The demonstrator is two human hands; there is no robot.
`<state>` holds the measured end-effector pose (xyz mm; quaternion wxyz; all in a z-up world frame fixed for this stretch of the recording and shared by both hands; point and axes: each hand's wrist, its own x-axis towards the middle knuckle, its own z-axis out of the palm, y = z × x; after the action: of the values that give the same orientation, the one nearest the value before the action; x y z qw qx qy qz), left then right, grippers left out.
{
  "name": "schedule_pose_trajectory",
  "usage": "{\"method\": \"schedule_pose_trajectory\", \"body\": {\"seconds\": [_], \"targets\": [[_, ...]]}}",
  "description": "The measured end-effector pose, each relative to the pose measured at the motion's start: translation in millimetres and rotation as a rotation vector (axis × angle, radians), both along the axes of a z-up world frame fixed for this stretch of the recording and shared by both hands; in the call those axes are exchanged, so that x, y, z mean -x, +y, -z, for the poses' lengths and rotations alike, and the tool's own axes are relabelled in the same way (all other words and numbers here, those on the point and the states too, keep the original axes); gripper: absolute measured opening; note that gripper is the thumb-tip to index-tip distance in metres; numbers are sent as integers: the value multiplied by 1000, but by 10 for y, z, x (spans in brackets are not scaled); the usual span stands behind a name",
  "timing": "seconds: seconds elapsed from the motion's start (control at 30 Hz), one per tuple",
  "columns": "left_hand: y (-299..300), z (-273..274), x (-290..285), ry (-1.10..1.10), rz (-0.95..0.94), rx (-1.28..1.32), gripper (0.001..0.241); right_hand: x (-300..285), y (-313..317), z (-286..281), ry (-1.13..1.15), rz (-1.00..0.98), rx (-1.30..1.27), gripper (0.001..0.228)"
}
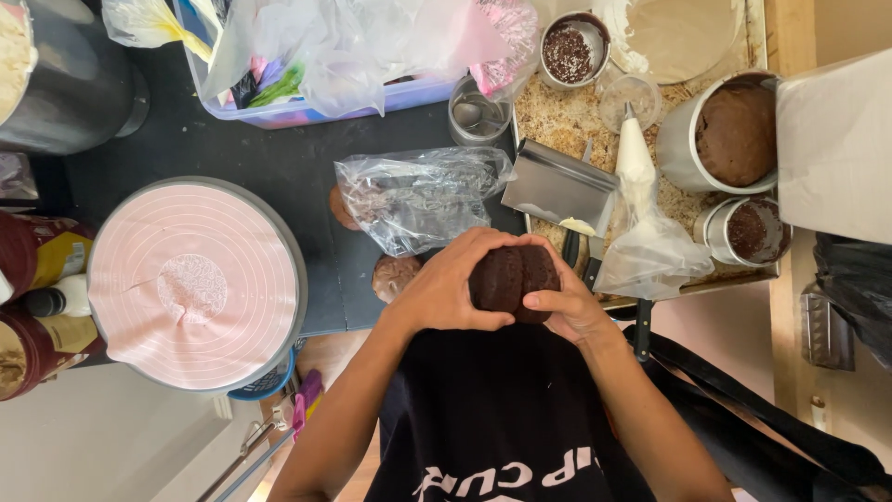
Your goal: The person is removing small chocolate cakes from their molds and slicing them into horizontal layers with a knife.
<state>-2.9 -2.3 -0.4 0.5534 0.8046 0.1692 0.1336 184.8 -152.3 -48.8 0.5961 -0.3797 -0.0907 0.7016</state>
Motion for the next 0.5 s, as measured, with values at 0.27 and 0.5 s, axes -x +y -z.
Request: {"method": "schedule_pose_trajectory", "body": {"seconds": [0.27, 0.5], "targets": [[82, 248, 286, -100, -88, 311, 94, -6, 216, -307, 123, -12, -7, 87], [7, 416, 267, 370, -116, -42, 98, -200, 37, 433, -615, -51, 153, 84]]}}
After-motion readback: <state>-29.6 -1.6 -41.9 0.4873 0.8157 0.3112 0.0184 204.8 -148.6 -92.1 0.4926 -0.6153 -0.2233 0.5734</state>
